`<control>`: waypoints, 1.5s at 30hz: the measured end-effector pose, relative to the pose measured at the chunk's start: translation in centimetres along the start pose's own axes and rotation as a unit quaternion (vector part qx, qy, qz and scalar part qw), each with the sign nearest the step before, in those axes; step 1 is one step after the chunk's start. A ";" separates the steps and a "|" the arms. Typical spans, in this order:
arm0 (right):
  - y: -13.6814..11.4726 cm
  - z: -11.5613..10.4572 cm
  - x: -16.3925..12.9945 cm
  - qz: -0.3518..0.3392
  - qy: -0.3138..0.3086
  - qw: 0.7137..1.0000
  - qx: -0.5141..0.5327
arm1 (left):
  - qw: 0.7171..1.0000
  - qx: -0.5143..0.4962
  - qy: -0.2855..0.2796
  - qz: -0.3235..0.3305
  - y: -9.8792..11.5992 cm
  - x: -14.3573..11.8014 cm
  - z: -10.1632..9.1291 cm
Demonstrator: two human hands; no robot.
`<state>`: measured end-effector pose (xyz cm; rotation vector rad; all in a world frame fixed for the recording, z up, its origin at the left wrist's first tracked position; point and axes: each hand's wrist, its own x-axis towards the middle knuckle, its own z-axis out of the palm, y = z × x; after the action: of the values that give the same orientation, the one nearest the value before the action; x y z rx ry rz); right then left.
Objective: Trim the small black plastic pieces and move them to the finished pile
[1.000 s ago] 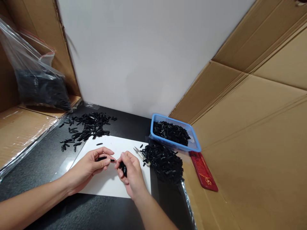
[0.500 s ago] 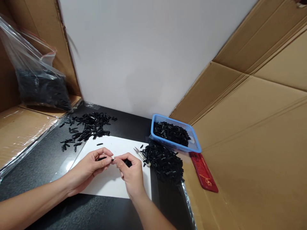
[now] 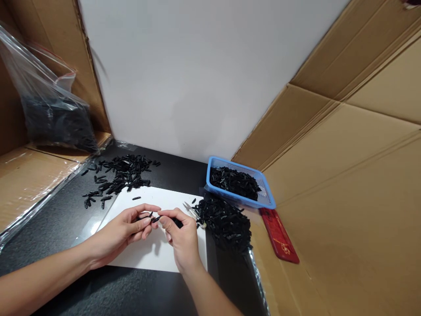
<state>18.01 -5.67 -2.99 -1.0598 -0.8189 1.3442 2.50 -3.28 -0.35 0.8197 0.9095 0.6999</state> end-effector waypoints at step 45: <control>-0.1 0.0 0.2 0.092 -0.004 0.994 0.063 | 0.999 0.038 -0.018 0.012 0.0 0.3 0.1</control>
<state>18.04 -5.42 -2.93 -1.0503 -0.6455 1.5346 2.71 -3.09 -0.40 0.9099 0.8998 0.6723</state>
